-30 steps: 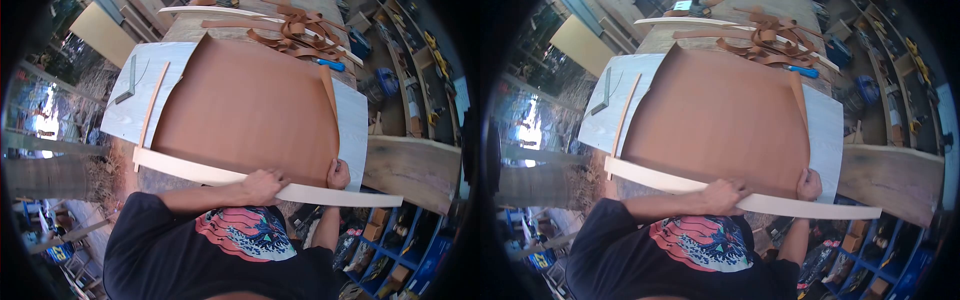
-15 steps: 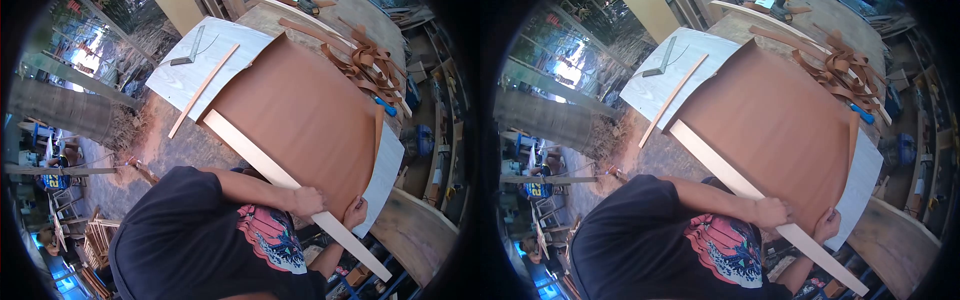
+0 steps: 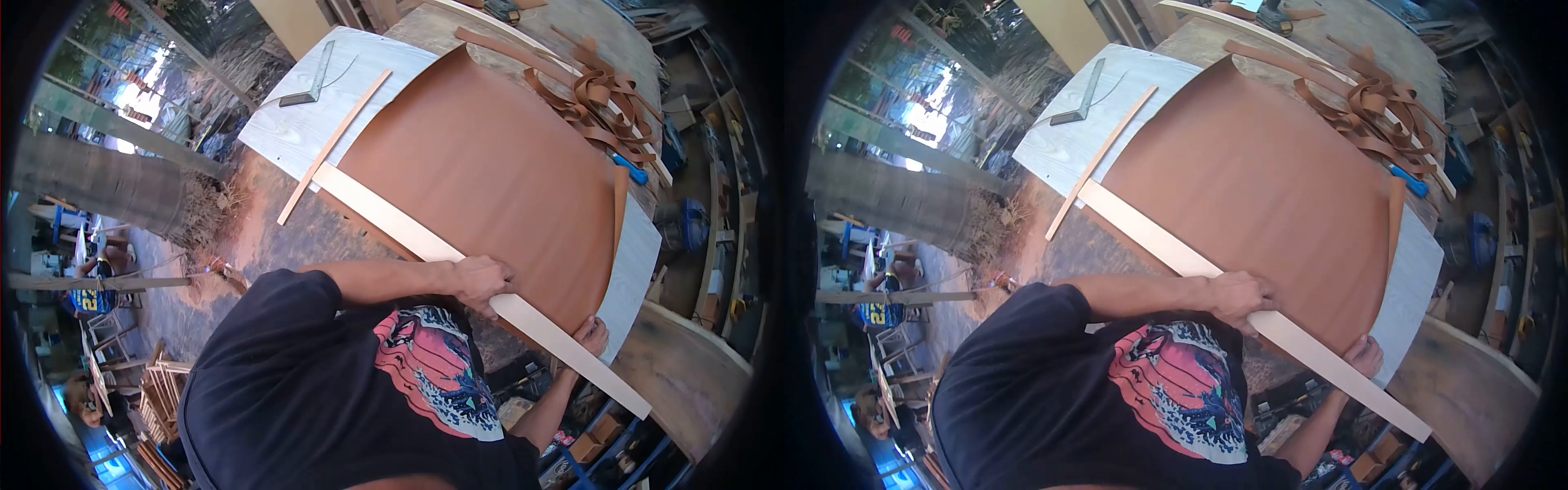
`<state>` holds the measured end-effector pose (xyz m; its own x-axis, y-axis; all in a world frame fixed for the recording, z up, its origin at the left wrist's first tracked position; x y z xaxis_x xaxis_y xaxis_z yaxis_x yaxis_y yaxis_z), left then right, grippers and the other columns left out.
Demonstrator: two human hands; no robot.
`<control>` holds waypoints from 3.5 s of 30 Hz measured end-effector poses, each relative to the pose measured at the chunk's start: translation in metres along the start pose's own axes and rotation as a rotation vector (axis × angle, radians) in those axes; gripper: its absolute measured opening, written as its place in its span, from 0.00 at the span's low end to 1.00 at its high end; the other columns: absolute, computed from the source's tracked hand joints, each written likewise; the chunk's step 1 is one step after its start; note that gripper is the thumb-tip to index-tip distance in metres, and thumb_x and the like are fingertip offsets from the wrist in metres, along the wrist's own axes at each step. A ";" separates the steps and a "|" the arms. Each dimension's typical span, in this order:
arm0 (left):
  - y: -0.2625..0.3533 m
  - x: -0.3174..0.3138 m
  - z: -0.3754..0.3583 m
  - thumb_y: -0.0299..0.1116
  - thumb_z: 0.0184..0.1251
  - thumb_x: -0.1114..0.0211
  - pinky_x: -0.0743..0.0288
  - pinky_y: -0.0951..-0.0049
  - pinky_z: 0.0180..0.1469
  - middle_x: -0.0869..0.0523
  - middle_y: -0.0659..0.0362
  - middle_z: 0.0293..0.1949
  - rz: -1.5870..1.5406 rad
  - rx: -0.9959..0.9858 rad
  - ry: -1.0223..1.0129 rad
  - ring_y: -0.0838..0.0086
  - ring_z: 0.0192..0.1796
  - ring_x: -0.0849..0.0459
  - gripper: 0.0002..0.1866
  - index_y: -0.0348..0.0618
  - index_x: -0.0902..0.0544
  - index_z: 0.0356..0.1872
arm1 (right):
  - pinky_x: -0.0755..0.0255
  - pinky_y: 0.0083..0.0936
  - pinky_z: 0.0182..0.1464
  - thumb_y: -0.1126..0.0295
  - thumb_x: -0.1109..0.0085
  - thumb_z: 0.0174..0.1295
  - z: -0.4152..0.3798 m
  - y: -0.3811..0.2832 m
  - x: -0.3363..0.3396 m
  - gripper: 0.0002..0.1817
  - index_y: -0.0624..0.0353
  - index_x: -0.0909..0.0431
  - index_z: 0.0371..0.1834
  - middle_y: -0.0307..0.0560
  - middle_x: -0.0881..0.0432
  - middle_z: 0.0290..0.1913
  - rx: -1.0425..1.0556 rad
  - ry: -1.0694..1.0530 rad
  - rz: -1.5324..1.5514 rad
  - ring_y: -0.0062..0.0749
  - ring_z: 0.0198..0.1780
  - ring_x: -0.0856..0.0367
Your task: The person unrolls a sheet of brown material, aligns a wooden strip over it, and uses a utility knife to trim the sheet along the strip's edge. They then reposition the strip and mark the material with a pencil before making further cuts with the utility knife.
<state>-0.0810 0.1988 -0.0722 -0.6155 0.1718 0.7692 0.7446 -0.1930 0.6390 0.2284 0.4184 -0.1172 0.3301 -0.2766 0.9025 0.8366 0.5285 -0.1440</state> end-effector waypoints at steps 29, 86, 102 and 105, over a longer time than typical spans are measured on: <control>0.014 0.005 0.004 0.54 0.50 0.19 0.28 0.58 0.65 0.21 0.55 0.54 0.162 -0.033 0.159 0.58 0.58 0.25 0.34 0.44 0.12 0.55 | 0.22 0.52 0.60 0.56 0.43 0.68 -0.083 0.048 0.121 0.20 0.63 0.11 0.41 0.62 0.09 0.42 -0.675 -0.481 -0.229 0.61 0.46 0.11; -0.224 0.159 -0.287 0.37 0.67 0.26 0.14 0.62 0.49 0.06 0.48 0.37 0.054 1.099 0.679 0.61 0.41 0.06 0.13 0.37 0.08 0.45 | 0.24 0.28 0.44 0.66 0.31 0.67 0.009 0.021 -0.017 0.15 0.71 0.14 0.46 0.45 0.12 0.36 -0.309 -0.273 0.529 0.25 0.39 0.20; -0.160 0.141 -0.329 0.26 0.80 0.45 0.29 0.58 0.74 0.21 0.44 0.70 0.250 0.687 0.376 0.51 0.73 0.22 0.19 0.37 0.19 0.67 | 0.34 0.43 0.72 0.74 0.32 0.56 -0.033 0.001 0.088 0.26 0.45 0.13 0.61 0.44 0.17 0.63 -0.063 -0.549 0.139 0.48 0.67 0.26; -0.181 0.142 -0.337 0.29 0.81 0.44 0.27 0.60 0.73 0.18 0.43 0.68 0.192 0.690 0.378 0.54 0.71 0.19 0.19 0.35 0.20 0.68 | 0.27 0.42 0.66 0.70 0.30 0.58 -0.026 0.012 0.076 0.24 0.50 0.13 0.61 0.49 0.13 0.58 -0.011 -0.483 0.192 0.50 0.61 0.19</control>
<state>-0.3900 -0.0675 -0.0753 -0.4146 -0.1654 0.8949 0.7618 0.4748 0.4407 0.2749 0.3834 -0.0609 0.2406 0.2280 0.9435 0.7863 0.5241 -0.3272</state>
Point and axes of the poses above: each hand's wrist, its own z-axis towards the middle knuckle, its own x-axis out of the back of the hand, y = z × x, the point moved 5 cm from there along z, towards the middle knuckle
